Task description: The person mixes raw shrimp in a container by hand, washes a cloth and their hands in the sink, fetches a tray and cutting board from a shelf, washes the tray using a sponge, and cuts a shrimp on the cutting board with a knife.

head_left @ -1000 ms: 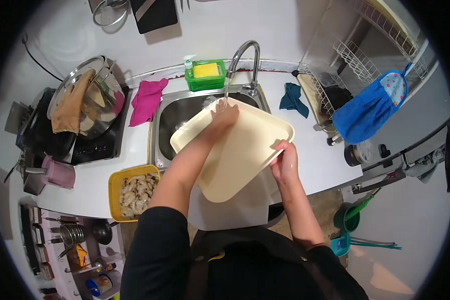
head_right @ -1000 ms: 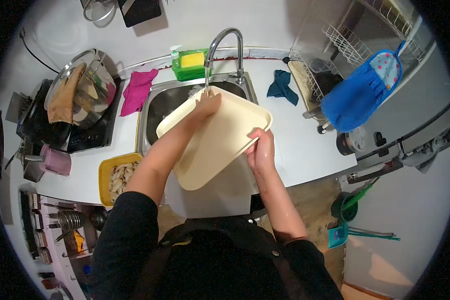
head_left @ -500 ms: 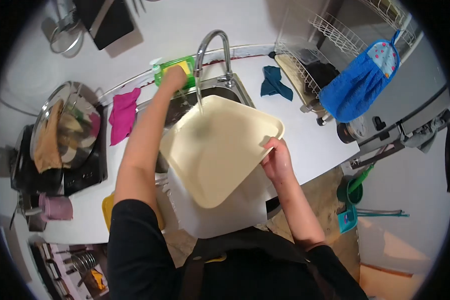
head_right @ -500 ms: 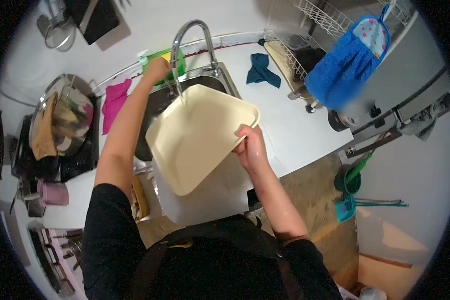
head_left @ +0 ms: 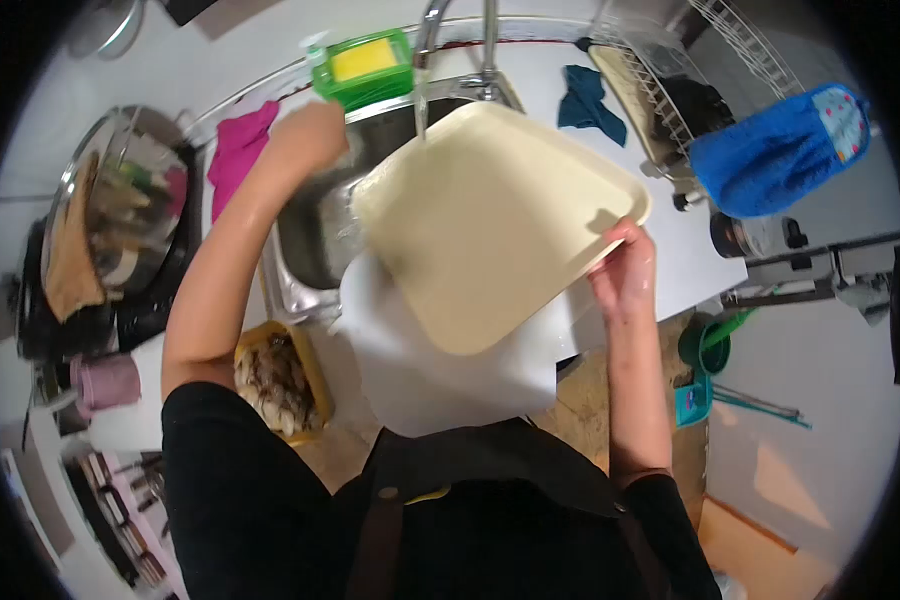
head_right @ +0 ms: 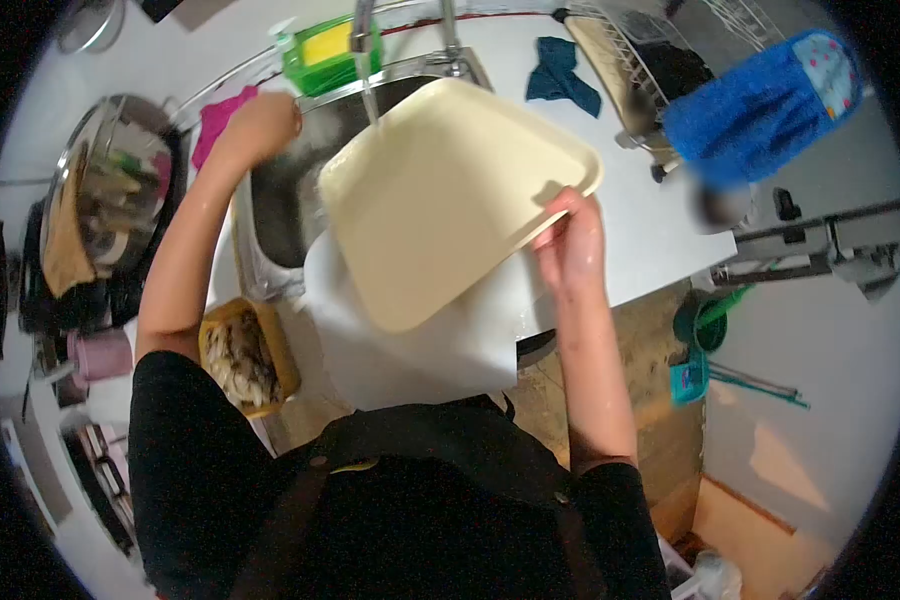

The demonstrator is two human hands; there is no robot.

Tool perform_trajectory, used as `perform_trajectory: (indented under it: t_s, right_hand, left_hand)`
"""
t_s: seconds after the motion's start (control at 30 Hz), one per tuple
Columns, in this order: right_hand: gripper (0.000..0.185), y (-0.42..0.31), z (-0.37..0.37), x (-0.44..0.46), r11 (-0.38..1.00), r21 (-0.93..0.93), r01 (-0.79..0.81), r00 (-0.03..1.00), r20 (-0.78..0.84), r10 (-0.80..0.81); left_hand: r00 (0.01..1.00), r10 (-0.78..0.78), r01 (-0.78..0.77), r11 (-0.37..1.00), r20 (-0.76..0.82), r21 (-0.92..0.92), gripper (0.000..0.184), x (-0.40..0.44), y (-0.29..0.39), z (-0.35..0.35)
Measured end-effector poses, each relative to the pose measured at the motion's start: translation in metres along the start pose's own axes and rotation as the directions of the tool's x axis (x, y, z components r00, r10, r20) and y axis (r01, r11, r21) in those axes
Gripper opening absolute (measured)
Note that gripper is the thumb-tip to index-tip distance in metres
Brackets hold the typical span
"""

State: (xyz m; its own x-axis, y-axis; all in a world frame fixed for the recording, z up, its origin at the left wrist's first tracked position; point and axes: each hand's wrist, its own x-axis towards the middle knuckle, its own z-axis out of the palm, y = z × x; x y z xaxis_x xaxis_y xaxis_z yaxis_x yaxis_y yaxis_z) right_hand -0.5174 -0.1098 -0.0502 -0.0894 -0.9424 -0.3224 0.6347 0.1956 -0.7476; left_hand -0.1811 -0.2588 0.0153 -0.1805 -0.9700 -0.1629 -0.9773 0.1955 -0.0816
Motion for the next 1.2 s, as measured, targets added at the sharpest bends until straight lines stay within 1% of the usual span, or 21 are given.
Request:
perform_trajectory:
  t_s: [0.1,0.13,0.17,0.2,0.23,0.3,0.4,0.43,0.47,0.5,0.6,0.7,0.73,0.83,0.87,0.93,0.97,1.07,1.1,1.13,1.2]
  right_hand:
    - [0.012,-0.012,-0.011,0.022,1.0,-0.014,-0.009,0.973,0.229,0.012]
    - [0.013,-0.009,0.001,0.021,1.0,-0.02,0.015,0.989,0.148,-0.012]
    - [0.015,-0.01,0.016,0.017,0.999,-0.028,0.042,0.997,0.064,-0.04]
    - [0.017,-0.01,0.026,0.014,0.997,-0.039,0.072,0.997,-0.022,-0.072]
    - [0.023,-0.009,0.028,0.015,0.998,-0.006,0.065,0.998,0.001,-0.065]
    - [0.035,-0.005,0.025,0.021,0.997,0.063,0.05,0.997,0.048,-0.053]
    - [0.038,0.0,0.027,0.02,0.998,0.066,0.013,0.995,0.094,-0.019]
    - [0.037,0.002,0.025,0.021,0.998,0.069,-0.003,0.992,0.128,-0.006]
    - [0.036,0.005,0.021,0.024,0.997,0.071,-0.016,0.987,0.158,0.005]
    - [0.035,0.007,0.018,0.027,0.997,0.071,-0.025,0.982,0.186,0.011]
    - [0.031,0.015,0.013,0.033,0.997,0.074,-0.019,0.982,0.187,0.005]
    - [0.027,0.027,0.006,0.047,0.988,0.135,-0.08,0.968,0.247,0.045]
    - [0.027,0.031,0.008,0.044,0.992,0.1,-0.076,0.963,0.266,0.047]
    - [0.033,0.055,0.013,0.038,0.983,0.18,-0.041,0.947,0.322,-0.02]
    - [0.032,0.067,0.007,0.04,0.982,0.184,-0.049,0.965,0.261,0.0]
    - [0.031,0.091,0.0,0.045,0.978,0.198,-0.063,0.989,0.142,0.035]
    - [0.031,0.095,0.006,0.042,0.978,0.207,-0.033,0.992,0.125,0.007]
    - [0.03,0.102,0.017,0.032,0.983,0.183,0.026,0.995,0.085,-0.042]
    - [0.03,0.105,0.016,0.034,0.989,0.144,0.028,0.996,0.083,-0.041]
    - [0.029,0.106,0.016,0.037,0.994,0.104,0.031,0.996,0.08,-0.039]
    - [0.03,0.105,0.016,0.037,1.0,0.014,0.0,0.996,0.093,-0.002]
  left_hand:
    - [0.992,-0.029,0.039,0.996,0.126,-0.082,0.021,-0.131,0.019,-0.005]
    - [0.98,0.059,-0.034,0.99,0.187,-0.134,0.021,-0.173,0.017,0.009]
    - [0.897,0.014,0.095,0.97,0.442,-0.225,0.024,-0.206,0.032,0.002]
    - [0.869,0.024,0.121,0.958,0.494,-0.26,0.031,-0.239,0.047,0.006]
    - [0.822,0.023,0.208,0.918,0.569,-0.337,0.037,-0.269,0.051,0.03]
    - [0.802,-0.002,0.298,0.868,0.597,-0.397,0.044,-0.31,0.069,0.074]
    - [0.787,-0.28,0.603,0.535,0.549,-0.591,0.055,-0.335,0.098,0.129]
    - [0.784,-0.195,0.609,0.051,0.59,-0.792,0.053,-0.341,0.106,0.162]
    - [0.797,-0.215,0.507,-0.273,0.565,-0.818,0.046,-0.339,0.121,0.178]
    - [0.806,-0.239,0.34,-0.562,0.542,-0.754,0.04,-0.335,0.137,0.185]
    - [0.793,-0.399,0.156,-0.598,0.461,-0.786,0.037,-0.333,0.164,0.178]
    - [0.81,-0.344,0.251,-0.527,0.474,-0.812,0.037,-0.36,0.172,0.193]
    - [0.804,-0.327,0.281,-0.528,0.497,-0.802,0.038,-0.369,0.173,0.197]
    - [0.79,-0.264,0.356,-0.537,0.554,-0.764,0.04,-0.384,0.167,0.197]
    - [0.791,-0.294,0.353,-0.497,0.536,-0.793,0.037,-0.383,0.167,0.187]
    - [0.706,-0.218,0.689,-0.007,0.674,-0.725,0.035,-0.378,0.147,0.145]
    - [0.646,-0.223,0.761,0.256,0.73,-0.596,0.033,-0.372,0.132,0.122]
    - [0.788,-0.059,0.547,0.526,0.613,-0.652,0.025,-0.354,0.092,0.064]
    - [0.854,0.015,0.404,0.611,0.52,-0.681,0.018,-0.336,0.077,0.048]
    - [0.934,-0.031,0.307,0.582,0.357,-0.753,0.032,-0.313,0.073,0.017]
    - [0.983,-0.17,0.181,0.788,0.075,-0.589,0.023,-0.243,0.052,-0.007]
